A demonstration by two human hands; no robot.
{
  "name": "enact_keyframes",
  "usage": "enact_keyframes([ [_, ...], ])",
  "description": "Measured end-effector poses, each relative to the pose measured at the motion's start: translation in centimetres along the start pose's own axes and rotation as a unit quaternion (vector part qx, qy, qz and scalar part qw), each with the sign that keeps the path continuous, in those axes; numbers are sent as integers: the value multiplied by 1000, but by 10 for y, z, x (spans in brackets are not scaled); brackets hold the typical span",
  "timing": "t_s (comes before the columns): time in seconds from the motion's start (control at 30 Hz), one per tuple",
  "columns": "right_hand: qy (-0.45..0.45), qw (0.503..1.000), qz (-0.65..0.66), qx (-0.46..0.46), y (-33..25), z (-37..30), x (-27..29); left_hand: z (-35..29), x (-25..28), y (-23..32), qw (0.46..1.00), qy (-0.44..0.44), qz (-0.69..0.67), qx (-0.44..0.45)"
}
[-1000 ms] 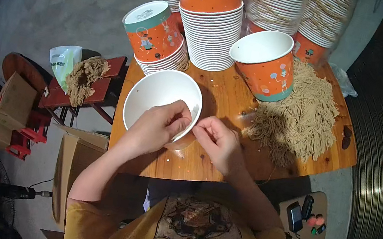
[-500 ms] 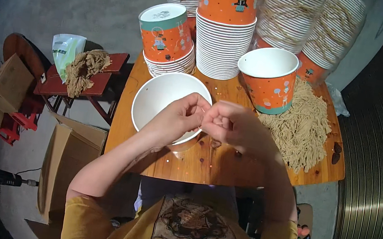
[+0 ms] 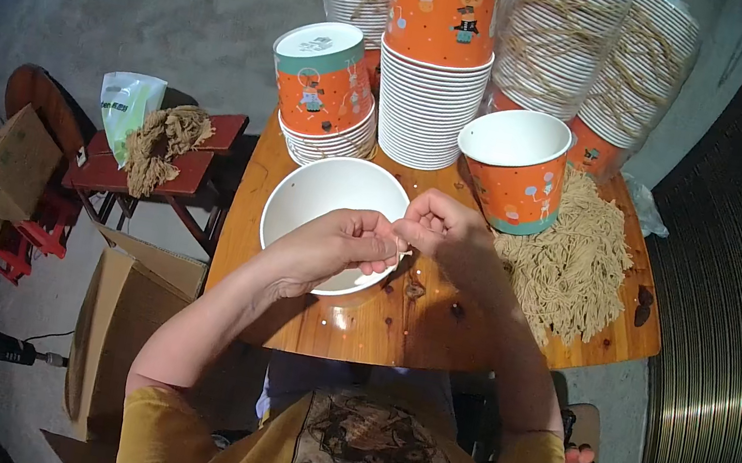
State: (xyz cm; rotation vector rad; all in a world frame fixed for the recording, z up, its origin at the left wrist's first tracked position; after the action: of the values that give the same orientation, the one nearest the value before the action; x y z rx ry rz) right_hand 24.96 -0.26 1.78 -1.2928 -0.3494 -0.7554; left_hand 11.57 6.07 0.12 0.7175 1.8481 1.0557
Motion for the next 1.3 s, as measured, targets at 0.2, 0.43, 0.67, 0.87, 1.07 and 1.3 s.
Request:
enact_keyframes([
  [0.2,-24,989,138,-47,6,-5,-10,1,6,-3,999,11,28,-16],
  [0.43,-24,994,99,-39,2,-9,-2,4,3,1,995,30,84,-37],
  [0.67,-26,994,103,-31,-2,-2,-6,2,-1,-1,996,13,75,-40],
  [0.87,-5,993,94,-75,4,-7,-3,4,-2,-1,997,11,69,-21],
  [1.07,48,990,126,-31,16,-31,-11,2,-4,2,997,29,70,-30],
  [1.3,128,991,30,21,-5,-38,-11,4,2,0,1000,23,-7,6],
])
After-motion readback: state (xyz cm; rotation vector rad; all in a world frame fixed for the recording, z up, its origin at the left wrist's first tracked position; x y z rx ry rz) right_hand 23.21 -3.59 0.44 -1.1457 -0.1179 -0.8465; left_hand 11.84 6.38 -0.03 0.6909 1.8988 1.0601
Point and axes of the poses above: each hand's wrist, its own z-axis towards the middle knuckle, its own x-axis out of the back of the hand, y = z × x, the point moved 5 cm from there along z, towards the middle knuckle, and after that the axes turned 14 degrees about -z, right-handed, at the moved point
